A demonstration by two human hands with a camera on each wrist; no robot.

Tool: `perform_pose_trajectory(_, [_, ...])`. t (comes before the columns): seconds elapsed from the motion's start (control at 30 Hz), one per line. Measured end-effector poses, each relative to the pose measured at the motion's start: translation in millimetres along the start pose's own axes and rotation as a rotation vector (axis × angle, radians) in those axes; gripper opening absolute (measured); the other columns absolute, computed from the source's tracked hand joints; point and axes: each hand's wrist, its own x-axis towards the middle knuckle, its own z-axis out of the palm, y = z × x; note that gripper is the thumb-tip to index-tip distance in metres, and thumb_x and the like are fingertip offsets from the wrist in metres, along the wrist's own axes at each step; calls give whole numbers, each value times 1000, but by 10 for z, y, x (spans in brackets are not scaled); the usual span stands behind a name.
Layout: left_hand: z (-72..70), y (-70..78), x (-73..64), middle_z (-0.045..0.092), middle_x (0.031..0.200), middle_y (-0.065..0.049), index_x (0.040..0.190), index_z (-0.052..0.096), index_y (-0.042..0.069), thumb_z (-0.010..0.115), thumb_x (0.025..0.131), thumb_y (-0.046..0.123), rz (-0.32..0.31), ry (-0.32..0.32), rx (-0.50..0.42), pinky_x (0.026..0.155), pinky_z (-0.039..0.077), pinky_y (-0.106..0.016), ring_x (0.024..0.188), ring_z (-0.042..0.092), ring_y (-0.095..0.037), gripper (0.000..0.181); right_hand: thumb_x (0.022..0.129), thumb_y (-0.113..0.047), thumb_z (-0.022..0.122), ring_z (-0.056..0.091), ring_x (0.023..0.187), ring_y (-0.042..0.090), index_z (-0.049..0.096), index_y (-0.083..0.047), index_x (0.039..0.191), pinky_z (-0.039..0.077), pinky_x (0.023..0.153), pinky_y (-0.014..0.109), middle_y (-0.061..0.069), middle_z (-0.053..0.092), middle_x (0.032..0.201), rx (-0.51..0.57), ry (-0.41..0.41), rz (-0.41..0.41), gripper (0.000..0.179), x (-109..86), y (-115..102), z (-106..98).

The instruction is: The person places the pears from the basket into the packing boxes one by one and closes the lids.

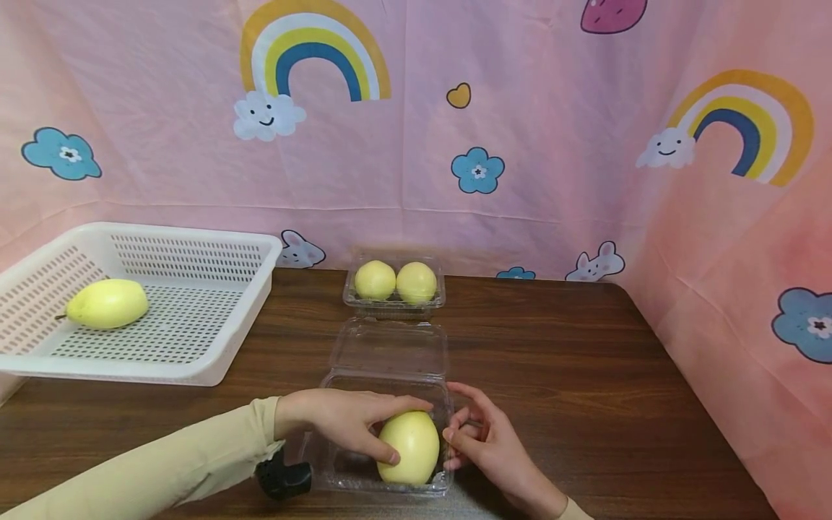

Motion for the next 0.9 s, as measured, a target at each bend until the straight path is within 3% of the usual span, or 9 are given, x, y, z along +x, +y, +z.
perform_pose_trajectory(0.23, [-19, -24, -17, 52, 111, 3, 149, 33, 12, 67, 90, 26, -16, 14, -11, 83, 43, -23, 97, 50, -5, 69, 94, 7, 54, 59, 72, 12, 24, 4, 145, 57, 62, 33, 9, 52, 92, -7, 18, -19, 59, -9, 14, 15])
perform_pose_trajectory(0.47, [-46, -54, -69, 49, 121, 0, 150, 31, 11, 66, 92, 25, -2, -4, -50, 86, 43, -23, 102, 49, -5, 69, 93, 11, 53, 59, 73, 12, 24, 3, 145, 57, 63, 34, 6, 52, 93, -8, 20, -10, 60, -9, 9, 21])
perform_pose_trajectory(0.7, [-71, -63, -132, 42, 143, -6, 149, 34, 14, 66, 93, 24, -6, 79, -90, 91, 45, -29, 108, 55, -11, 65, 93, 10, 52, 59, 72, 12, 25, 4, 145, 57, 63, 34, 6, 52, 93, -16, 30, 3, 59, -5, -10, 24])
perform_pose_trajectory(0.9, [-90, -78, -196, 36, 150, -10, 150, 31, 15, 66, 93, 23, 4, 124, -155, 95, 44, -30, 116, 56, -19, 67, 92, 10, 54, 59, 72, 13, 25, 3, 145, 57, 63, 34, 5, 52, 93, -14, 41, 22, 61, 1, -26, 26])
